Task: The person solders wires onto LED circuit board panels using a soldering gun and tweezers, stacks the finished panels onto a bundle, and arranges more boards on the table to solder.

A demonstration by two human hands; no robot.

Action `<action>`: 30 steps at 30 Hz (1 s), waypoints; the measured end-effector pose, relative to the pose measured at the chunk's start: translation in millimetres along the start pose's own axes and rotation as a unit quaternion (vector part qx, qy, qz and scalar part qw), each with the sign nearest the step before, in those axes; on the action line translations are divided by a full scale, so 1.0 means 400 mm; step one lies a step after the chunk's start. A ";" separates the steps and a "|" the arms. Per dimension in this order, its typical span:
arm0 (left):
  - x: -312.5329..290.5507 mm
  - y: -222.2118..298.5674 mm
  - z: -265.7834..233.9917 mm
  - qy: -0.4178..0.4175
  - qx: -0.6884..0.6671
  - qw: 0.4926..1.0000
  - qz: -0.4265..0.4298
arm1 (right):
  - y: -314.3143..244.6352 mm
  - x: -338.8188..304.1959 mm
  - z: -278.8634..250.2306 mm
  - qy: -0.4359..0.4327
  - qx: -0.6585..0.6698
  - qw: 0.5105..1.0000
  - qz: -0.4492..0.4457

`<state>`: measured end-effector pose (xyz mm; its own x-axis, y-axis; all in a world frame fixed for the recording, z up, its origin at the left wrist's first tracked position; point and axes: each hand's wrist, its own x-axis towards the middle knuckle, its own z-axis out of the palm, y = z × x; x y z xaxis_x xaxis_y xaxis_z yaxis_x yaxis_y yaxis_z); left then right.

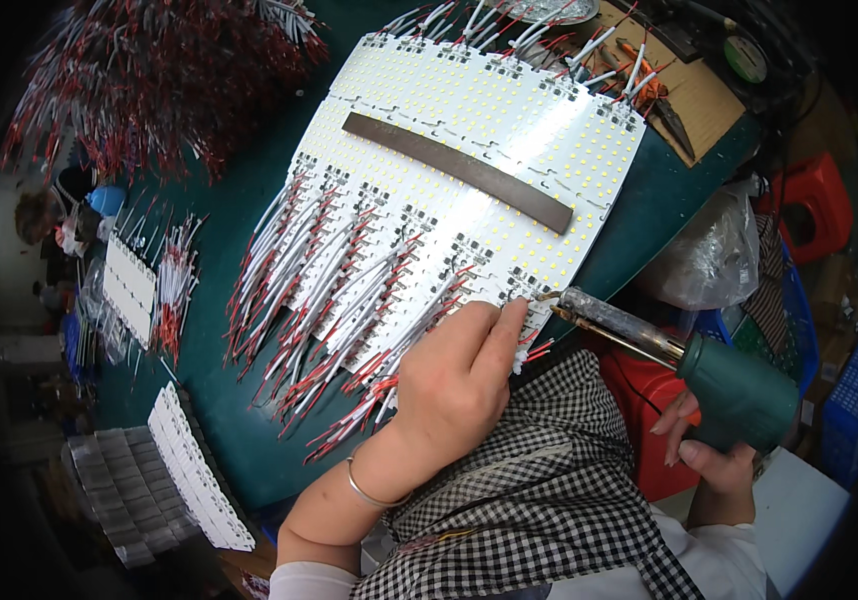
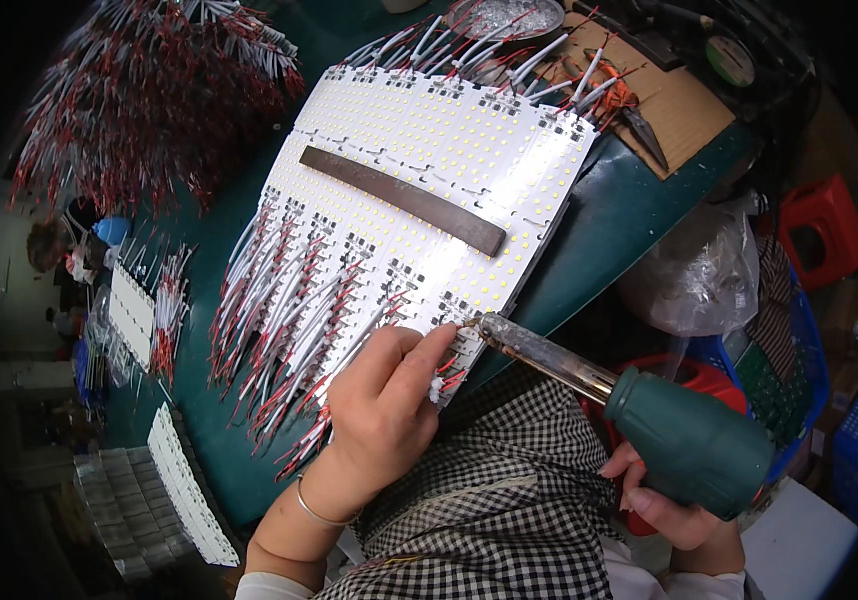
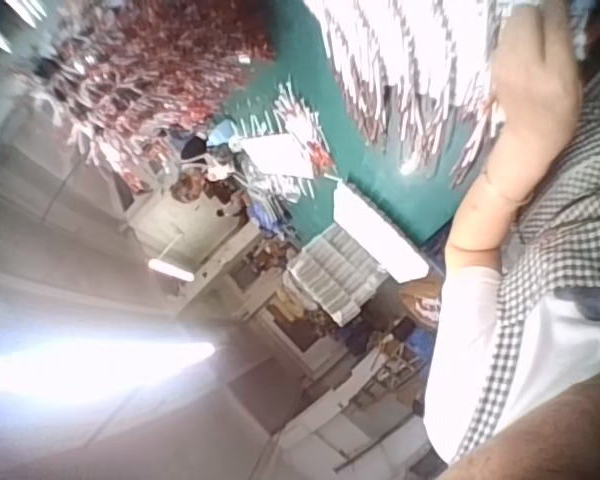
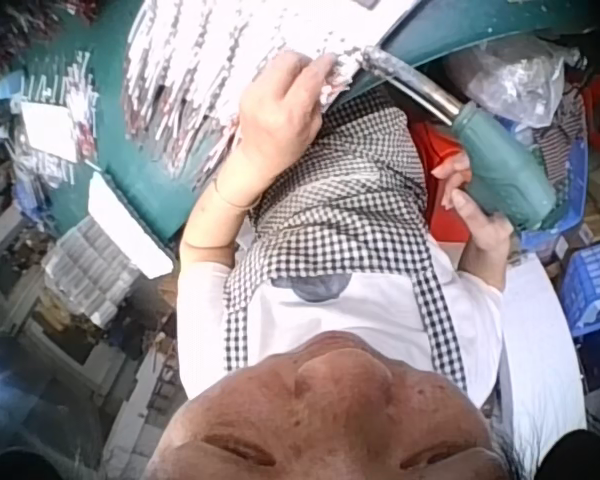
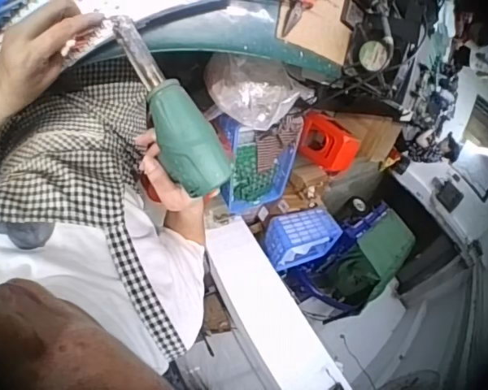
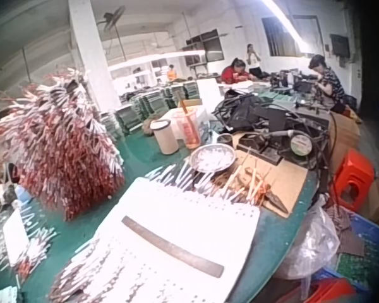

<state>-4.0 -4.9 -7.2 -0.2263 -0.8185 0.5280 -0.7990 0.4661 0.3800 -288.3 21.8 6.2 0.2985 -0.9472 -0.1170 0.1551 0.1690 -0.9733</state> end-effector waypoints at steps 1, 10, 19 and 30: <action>-0.001 0.003 -0.001 -0.004 0.012 1.000 0.002 | -0.001 -0.001 -0.001 0.000 -0.003 1.000 0.006; -0.003 0.002 -0.001 -0.009 0.037 0.999 0.023 | 0.026 0.012 -0.011 -0.050 -0.021 0.998 -0.029; -0.003 0.009 -0.004 -0.022 0.055 0.998 0.022 | 0.022 -0.011 -0.017 -0.055 -0.074 0.995 0.031; -0.004 0.013 -0.004 -0.027 0.066 0.997 0.017 | 0.019 -0.012 -0.061 0.034 0.079 0.995 -0.055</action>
<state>-7.0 -0.4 -4.9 -0.2807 -0.8217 0.4960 -0.8563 0.4479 0.2573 -311.4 20.8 -5.4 0.2073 -0.9778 -0.0303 0.3315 0.0994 -0.9382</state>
